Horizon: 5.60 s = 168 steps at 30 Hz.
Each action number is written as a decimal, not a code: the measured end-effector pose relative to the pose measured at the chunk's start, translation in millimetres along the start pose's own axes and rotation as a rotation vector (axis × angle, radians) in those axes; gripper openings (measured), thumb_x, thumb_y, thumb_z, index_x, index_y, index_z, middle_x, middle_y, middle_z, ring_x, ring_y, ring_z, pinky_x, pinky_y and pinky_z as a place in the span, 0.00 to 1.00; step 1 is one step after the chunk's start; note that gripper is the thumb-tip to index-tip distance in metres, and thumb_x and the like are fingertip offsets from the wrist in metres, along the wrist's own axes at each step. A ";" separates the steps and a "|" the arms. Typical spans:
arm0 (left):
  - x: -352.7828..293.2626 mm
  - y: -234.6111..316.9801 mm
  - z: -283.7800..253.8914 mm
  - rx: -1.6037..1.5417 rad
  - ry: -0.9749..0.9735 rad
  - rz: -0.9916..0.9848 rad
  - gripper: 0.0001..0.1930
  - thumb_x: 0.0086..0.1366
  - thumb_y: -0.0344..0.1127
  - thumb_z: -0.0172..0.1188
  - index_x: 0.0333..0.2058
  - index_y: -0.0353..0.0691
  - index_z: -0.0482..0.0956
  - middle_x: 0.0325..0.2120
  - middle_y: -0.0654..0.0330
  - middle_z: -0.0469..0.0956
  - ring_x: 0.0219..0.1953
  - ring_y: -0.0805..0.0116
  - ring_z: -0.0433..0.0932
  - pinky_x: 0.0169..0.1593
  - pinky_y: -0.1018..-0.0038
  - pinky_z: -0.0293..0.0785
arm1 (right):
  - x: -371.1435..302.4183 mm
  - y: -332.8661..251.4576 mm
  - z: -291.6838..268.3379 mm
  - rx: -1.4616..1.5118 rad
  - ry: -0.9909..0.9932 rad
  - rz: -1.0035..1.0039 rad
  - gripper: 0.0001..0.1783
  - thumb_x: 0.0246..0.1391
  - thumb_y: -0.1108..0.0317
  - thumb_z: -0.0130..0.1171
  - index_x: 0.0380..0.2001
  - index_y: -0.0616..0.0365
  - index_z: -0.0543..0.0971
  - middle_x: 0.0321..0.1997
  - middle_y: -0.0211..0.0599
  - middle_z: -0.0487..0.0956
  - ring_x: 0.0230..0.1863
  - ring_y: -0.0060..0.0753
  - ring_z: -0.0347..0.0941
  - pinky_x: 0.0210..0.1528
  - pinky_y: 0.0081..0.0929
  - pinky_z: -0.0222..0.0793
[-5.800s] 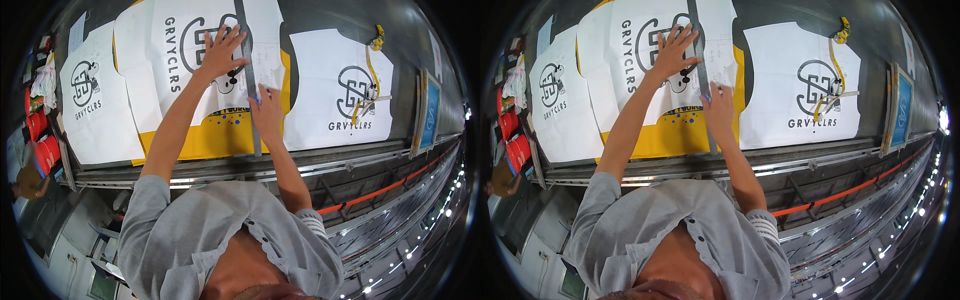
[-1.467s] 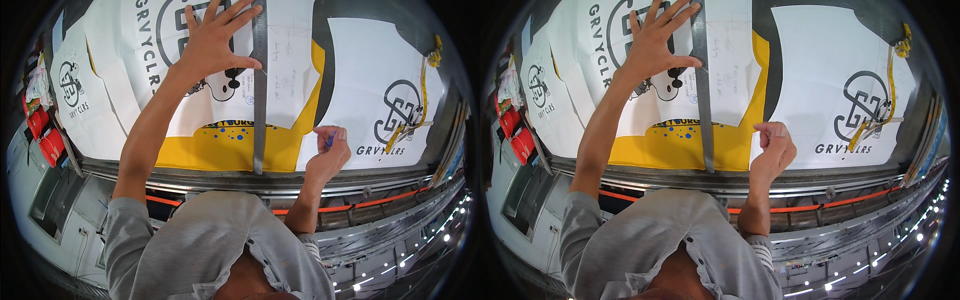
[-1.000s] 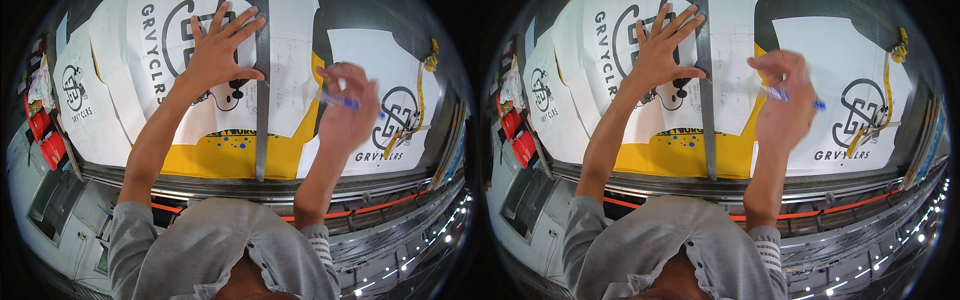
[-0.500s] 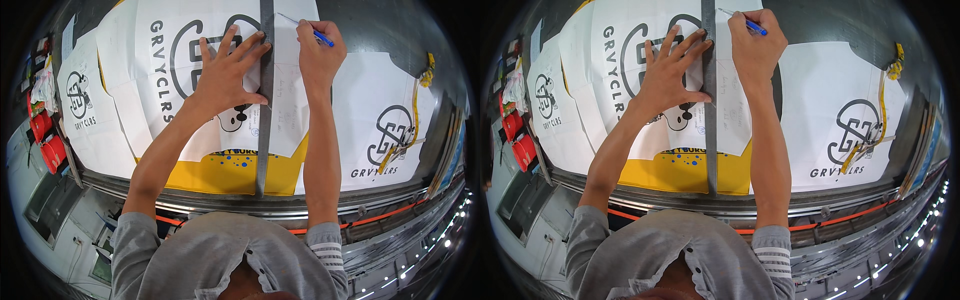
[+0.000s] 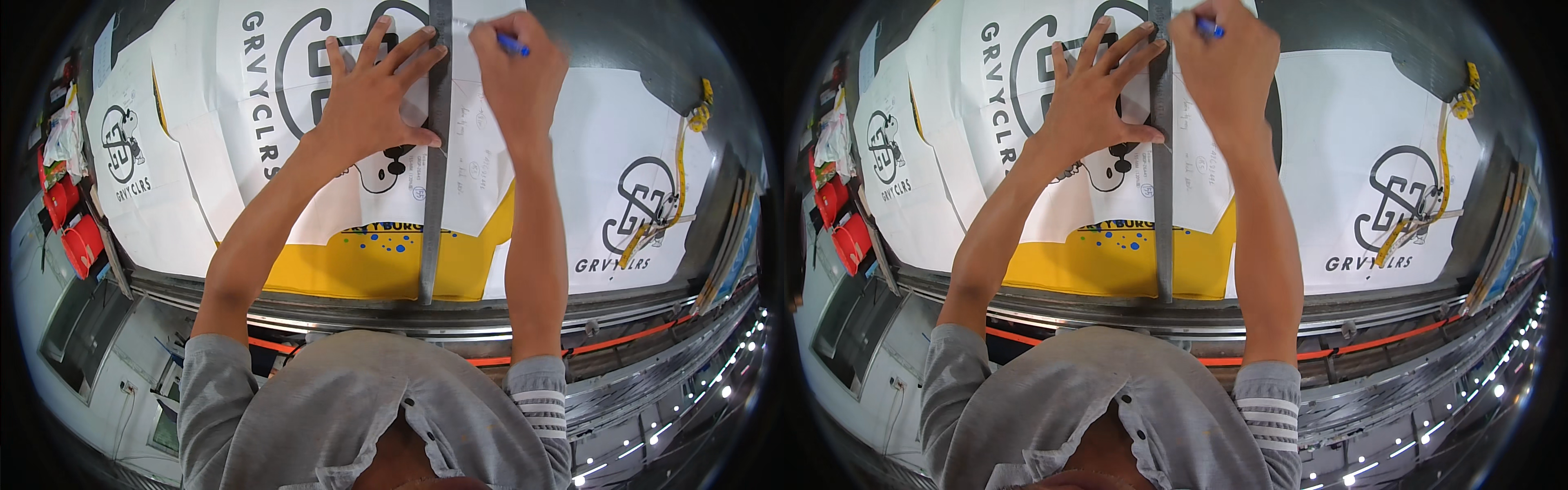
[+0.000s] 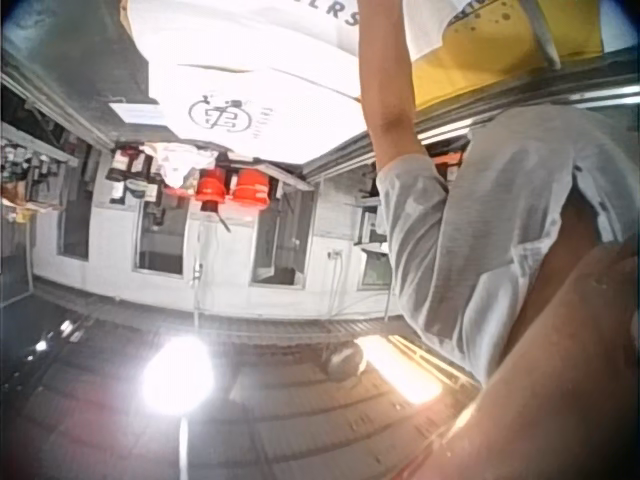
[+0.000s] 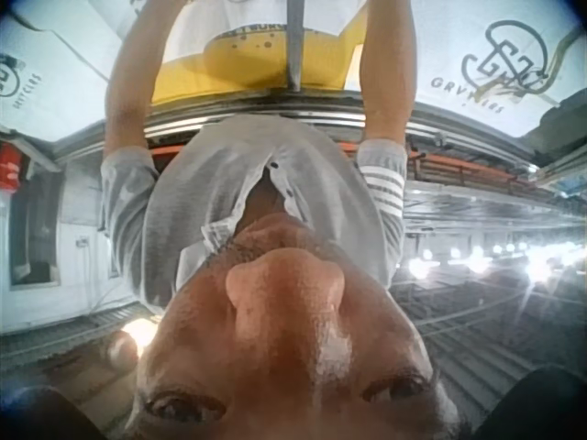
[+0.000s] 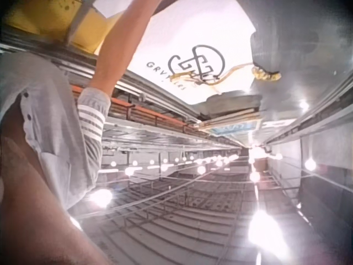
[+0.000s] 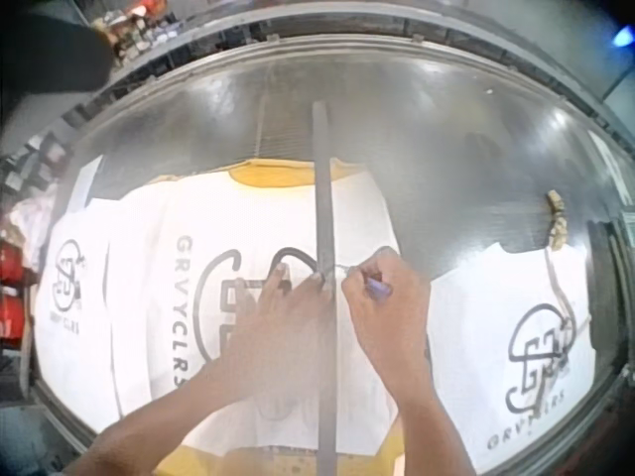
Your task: The person measures and marks a large white fabric sheet with a logo using a metal ruler and a blue marker. They align the ruler, draw straight lines, and adjust the fabric position on a metal work table. A second person briefly assists by holding the fabric.
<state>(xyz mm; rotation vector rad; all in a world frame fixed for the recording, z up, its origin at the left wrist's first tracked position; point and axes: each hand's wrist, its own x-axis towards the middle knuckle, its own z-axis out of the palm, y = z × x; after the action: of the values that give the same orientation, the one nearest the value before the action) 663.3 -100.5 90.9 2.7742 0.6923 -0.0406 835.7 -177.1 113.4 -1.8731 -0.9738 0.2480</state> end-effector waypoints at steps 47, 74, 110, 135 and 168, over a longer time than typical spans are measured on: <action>1.8 -2.2 -10.6 -0.099 -0.082 0.061 0.56 0.41 0.65 0.72 0.68 0.49 0.60 0.72 0.59 0.52 0.74 0.41 0.38 0.67 0.29 0.31 | -218.1 -56.9 -65.9 0.008 -0.014 0.261 0.11 0.43 0.82 0.64 0.31 0.61 0.75 0.28 0.41 0.76 0.29 0.45 0.73 0.31 0.35 0.69; -294.2 -140.4 -24.7 -0.219 0.212 -1.271 0.43 0.45 0.54 0.78 0.50 0.27 0.69 0.50 0.42 0.72 0.52 0.44 0.74 0.53 0.52 0.74 | -335.2 -110.6 -94.5 -0.268 0.364 0.092 0.14 0.42 0.81 0.61 0.34 0.60 0.71 0.36 0.46 0.71 0.36 0.50 0.70 0.36 0.41 0.69; -236.0 -4.8 -45.7 0.391 0.428 -0.119 0.07 0.60 0.32 0.60 0.37 0.38 0.75 0.39 0.57 0.76 0.54 0.57 0.73 0.64 0.48 0.63 | -308.7 1.9 -330.4 0.108 0.368 0.170 0.12 0.47 0.83 0.59 0.33 0.59 0.69 0.42 0.35 0.74 0.31 0.18 0.64 0.32 0.17 0.62; -267.9 175.6 59.1 0.170 0.425 -0.216 0.13 0.61 0.31 0.54 0.43 0.35 0.76 0.50 0.54 0.76 0.59 0.52 0.72 0.60 0.53 0.69 | -249.6 -8.9 -296.6 0.356 0.220 0.088 0.14 0.46 0.84 0.60 0.33 0.58 0.68 0.46 0.38 0.72 0.34 0.19 0.66 0.33 0.15 0.66; -164.2 27.1 35.6 -0.057 0.108 -0.879 0.56 0.61 0.71 0.50 0.70 0.30 0.43 0.73 0.46 0.38 0.74 0.39 0.31 0.59 0.20 0.34 | -329.4 63.1 -385.9 -0.336 -0.220 0.143 0.17 0.41 0.82 0.66 0.28 0.59 0.68 0.29 0.38 0.66 0.30 0.40 0.63 0.35 0.32 0.62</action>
<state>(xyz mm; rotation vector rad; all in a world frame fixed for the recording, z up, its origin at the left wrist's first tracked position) 532.1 -208.3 79.3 2.2097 1.8328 -0.0449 862.1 -683.4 179.6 -2.2630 -1.0811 0.4026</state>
